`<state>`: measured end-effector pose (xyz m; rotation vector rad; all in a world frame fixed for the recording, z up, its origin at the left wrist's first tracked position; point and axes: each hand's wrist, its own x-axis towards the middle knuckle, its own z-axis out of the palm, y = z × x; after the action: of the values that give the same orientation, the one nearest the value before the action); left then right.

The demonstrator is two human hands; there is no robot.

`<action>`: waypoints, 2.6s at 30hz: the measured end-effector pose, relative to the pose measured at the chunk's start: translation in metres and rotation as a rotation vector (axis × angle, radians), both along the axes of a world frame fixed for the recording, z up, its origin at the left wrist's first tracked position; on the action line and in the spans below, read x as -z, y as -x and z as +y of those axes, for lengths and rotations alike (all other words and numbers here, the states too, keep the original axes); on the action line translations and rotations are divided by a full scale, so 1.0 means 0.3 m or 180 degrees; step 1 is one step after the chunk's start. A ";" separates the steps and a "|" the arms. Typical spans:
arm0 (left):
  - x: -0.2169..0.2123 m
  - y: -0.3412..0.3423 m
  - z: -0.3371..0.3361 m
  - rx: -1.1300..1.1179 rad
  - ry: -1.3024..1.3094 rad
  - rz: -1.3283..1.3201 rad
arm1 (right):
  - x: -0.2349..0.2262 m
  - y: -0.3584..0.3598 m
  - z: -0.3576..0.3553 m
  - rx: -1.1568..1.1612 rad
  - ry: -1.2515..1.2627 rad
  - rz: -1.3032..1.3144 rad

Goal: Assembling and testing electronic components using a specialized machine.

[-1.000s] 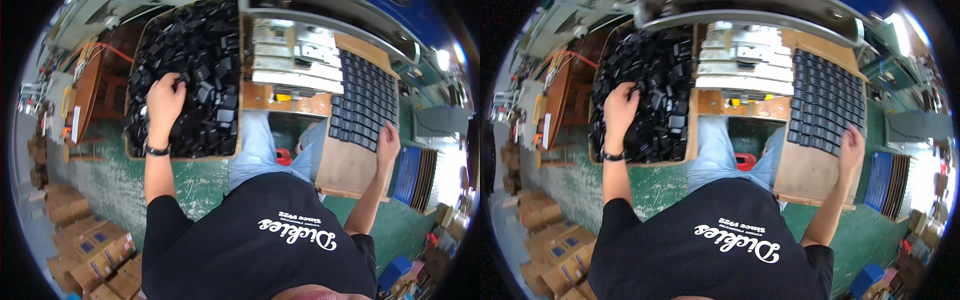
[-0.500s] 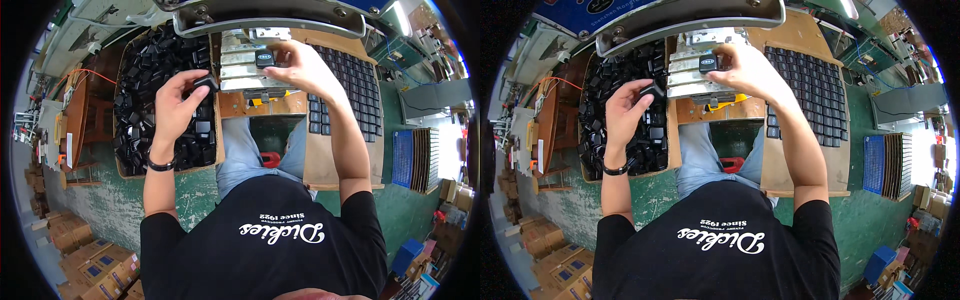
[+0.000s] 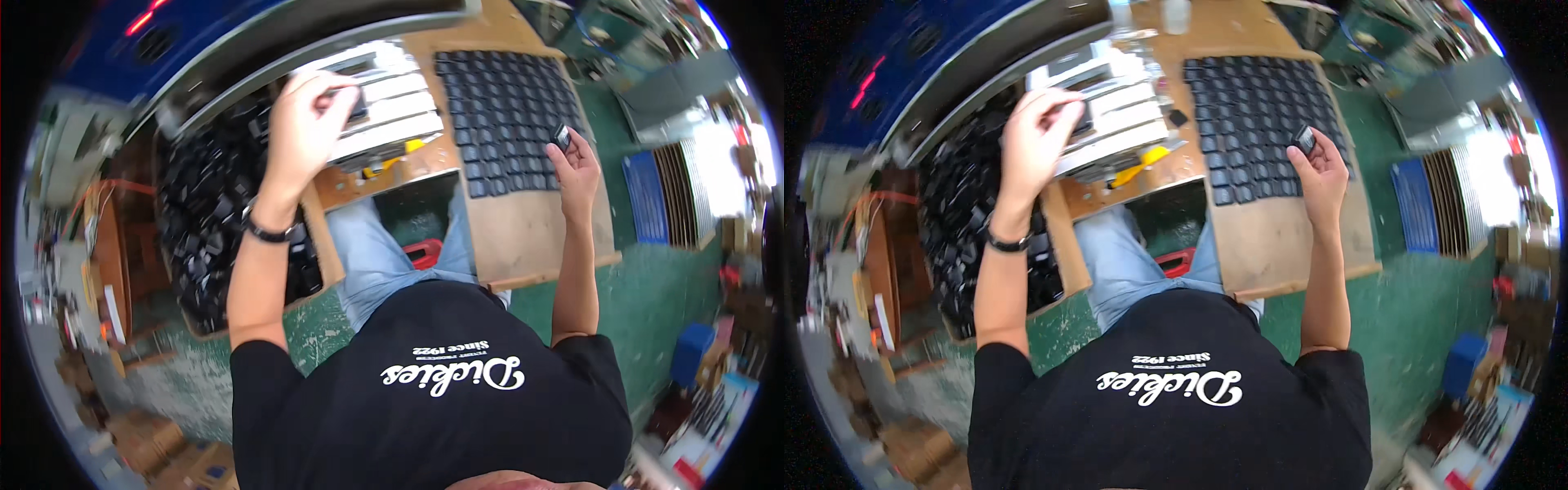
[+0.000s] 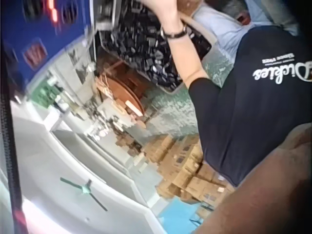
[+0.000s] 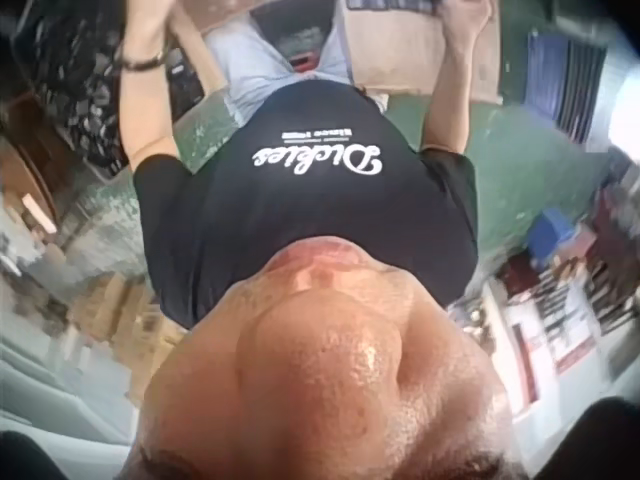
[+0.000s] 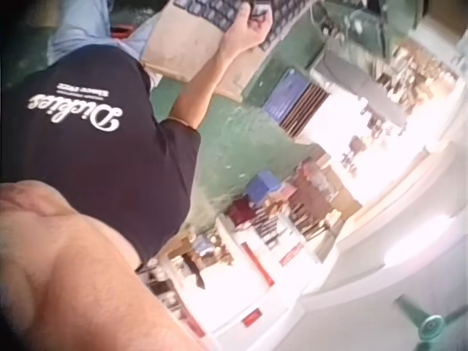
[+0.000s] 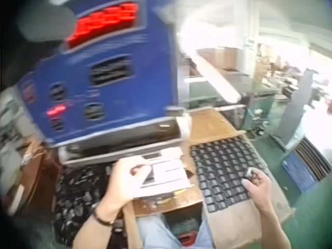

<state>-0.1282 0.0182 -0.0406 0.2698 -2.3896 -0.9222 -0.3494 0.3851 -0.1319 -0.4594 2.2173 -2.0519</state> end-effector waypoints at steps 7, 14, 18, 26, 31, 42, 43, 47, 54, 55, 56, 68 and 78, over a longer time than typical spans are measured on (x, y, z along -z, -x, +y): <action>0.028 -0.022 0.127 0.0325 0.1688 -0.0523 | 0.241 0.150 0.596 0.1589 -0.1992 -0.0290; 0.061 -0.174 0.144 0.0721 0.1465 0.0051 | 0.313 0.236 0.570 0.1413 -0.3242 0.0167; 0.103 -0.381 0.171 0.0254 0.1277 -0.0095 | 0.229 0.224 0.486 0.0655 -0.3232 -0.0026; 0.127 -0.646 -0.051 -0.1717 0.0564 -0.0283 | 0.293 0.272 0.523 0.1231 -0.2535 -0.0560; 0.169 -0.701 -0.163 -0.1855 0.0541 -0.0934 | 0.269 0.289 0.516 0.0700 -0.2457 -0.0055; 0.115 -0.609 -0.084 -0.1949 -0.0184 0.0076 | -0.190 -0.099 -0.254 -0.1323 -0.0481 0.0604; 0.101 -0.590 -0.065 -0.1817 -0.0397 0.0168 | -0.226 -0.132 -0.334 -0.1747 -0.0275 0.0762; 0.055 -0.520 -0.006 -0.1479 -0.1015 0.0420 | -0.325 -0.214 -0.563 -0.2328 -0.0606 0.1226; -0.007 -0.321 0.037 -0.0343 -0.1723 0.0488 | -0.360 -0.249 -0.732 -0.2576 -0.1423 0.1696; -0.016 -0.284 0.038 -0.0251 -0.1747 0.0345 | -0.350 -0.251 -0.737 -0.2581 -0.1449 0.1784; -0.021 -0.246 0.041 -0.0092 -0.1745 0.0279 | -0.338 -0.248 -0.732 -0.2591 -0.1336 0.1970; 0.024 0.024 0.010 -0.0106 0.0933 -0.0395 | 0.034 -0.321 -0.067 -0.0754 -0.1775 0.0280; 0.118 -0.175 0.202 0.0619 0.1411 0.0521 | 0.252 -0.405 -0.061 -0.0577 -0.3800 0.1516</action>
<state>-0.0758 0.0789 -0.0760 -0.2022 -2.4164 -0.4502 -0.2279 0.3667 -0.2076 -0.9525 2.9508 -0.2947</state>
